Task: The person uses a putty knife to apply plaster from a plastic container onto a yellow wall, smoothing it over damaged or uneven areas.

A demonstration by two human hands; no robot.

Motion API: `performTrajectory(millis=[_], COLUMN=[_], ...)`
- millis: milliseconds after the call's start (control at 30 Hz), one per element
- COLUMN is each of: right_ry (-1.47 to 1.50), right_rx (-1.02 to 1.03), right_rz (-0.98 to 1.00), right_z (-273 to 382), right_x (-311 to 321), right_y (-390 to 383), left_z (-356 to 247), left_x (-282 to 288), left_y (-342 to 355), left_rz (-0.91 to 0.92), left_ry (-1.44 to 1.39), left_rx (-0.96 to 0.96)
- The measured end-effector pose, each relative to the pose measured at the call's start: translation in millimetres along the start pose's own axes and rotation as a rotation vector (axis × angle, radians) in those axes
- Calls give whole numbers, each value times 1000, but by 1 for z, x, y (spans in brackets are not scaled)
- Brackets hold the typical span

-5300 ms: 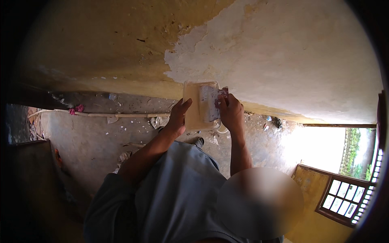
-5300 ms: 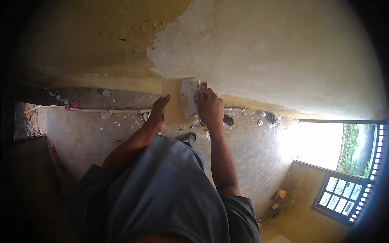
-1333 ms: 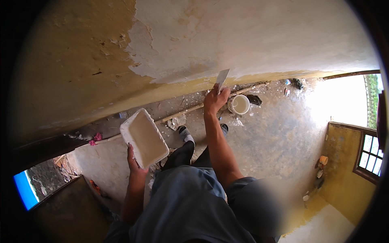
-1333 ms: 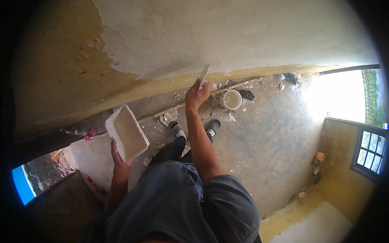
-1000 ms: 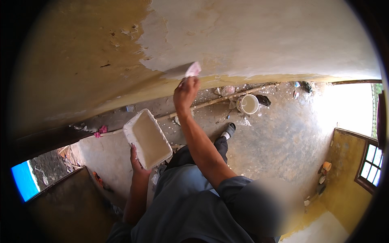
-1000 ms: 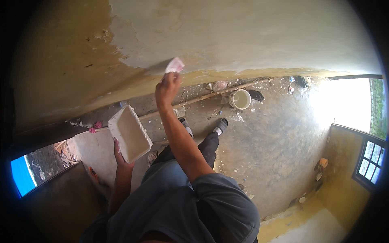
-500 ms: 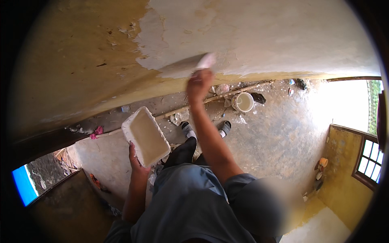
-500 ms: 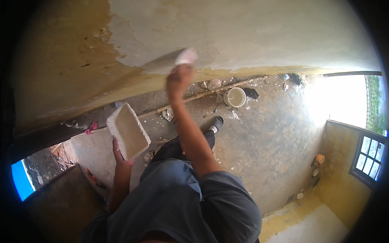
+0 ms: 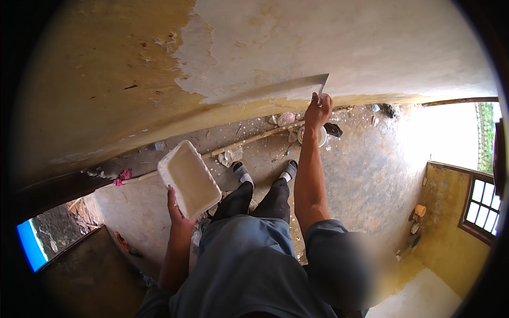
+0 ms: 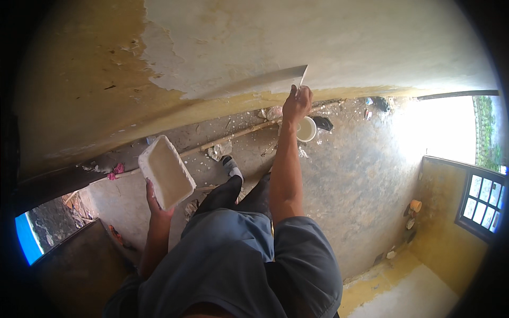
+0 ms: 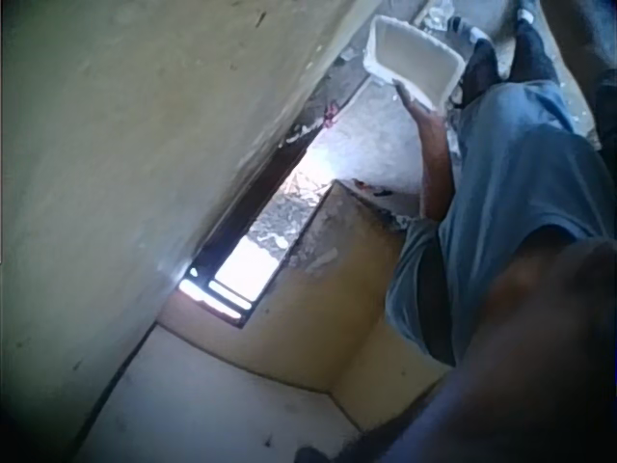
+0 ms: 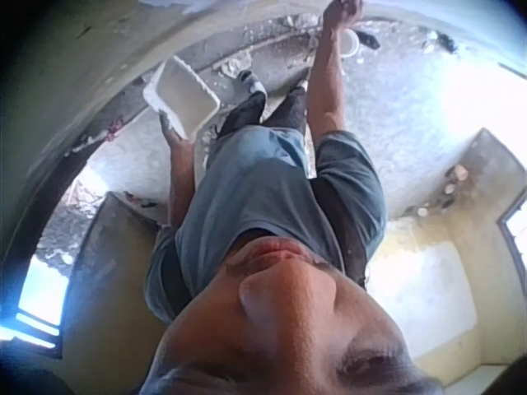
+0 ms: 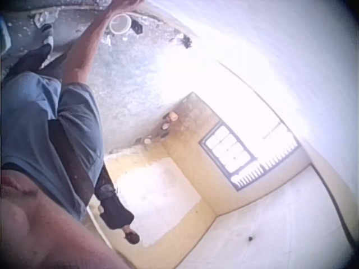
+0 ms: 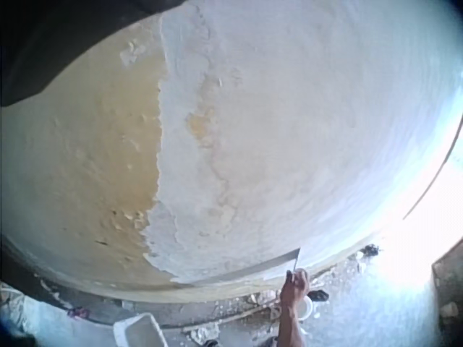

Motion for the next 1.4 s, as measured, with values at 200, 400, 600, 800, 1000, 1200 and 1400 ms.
performTrajectory(millis=[200,400,600,800,1000,1200,1400], right_ry=[11,265,21,-158,-209,-537,-467], right_rx=[168,39,336,-119,-268,49,271], right_rz=[64,98,103,270,-58,144,530], right_z=[28,23,87,22,-48,-12,38], right_x=[-24,-7,-27,-10,5,-8,-65], right_y=[-41,-57,-59,-82,5,22,-108], left_z=[-1,-2,-4,-5,-7,-5,-7], left_x=[3,2,-1,16,17,14,8], left_y=[0,0,1,0,3,-2,1], left_rz=[1,7,14,-38,-44,-33,-14], left_ry=[-4,11,0,-2,-25,-16,-10], left_rx=[-22,-59,-12,-48,-52,-32,-20])
Point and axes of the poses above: each hand's wrist, its own y-axis towards the middle knuckle, its own x-axis out of the back of the hand, z = x × y, the point moved 7 cm from there along y, towards the middle knuckle, and after that the axes turned 2 degrees about x, right-handed, at the moved point
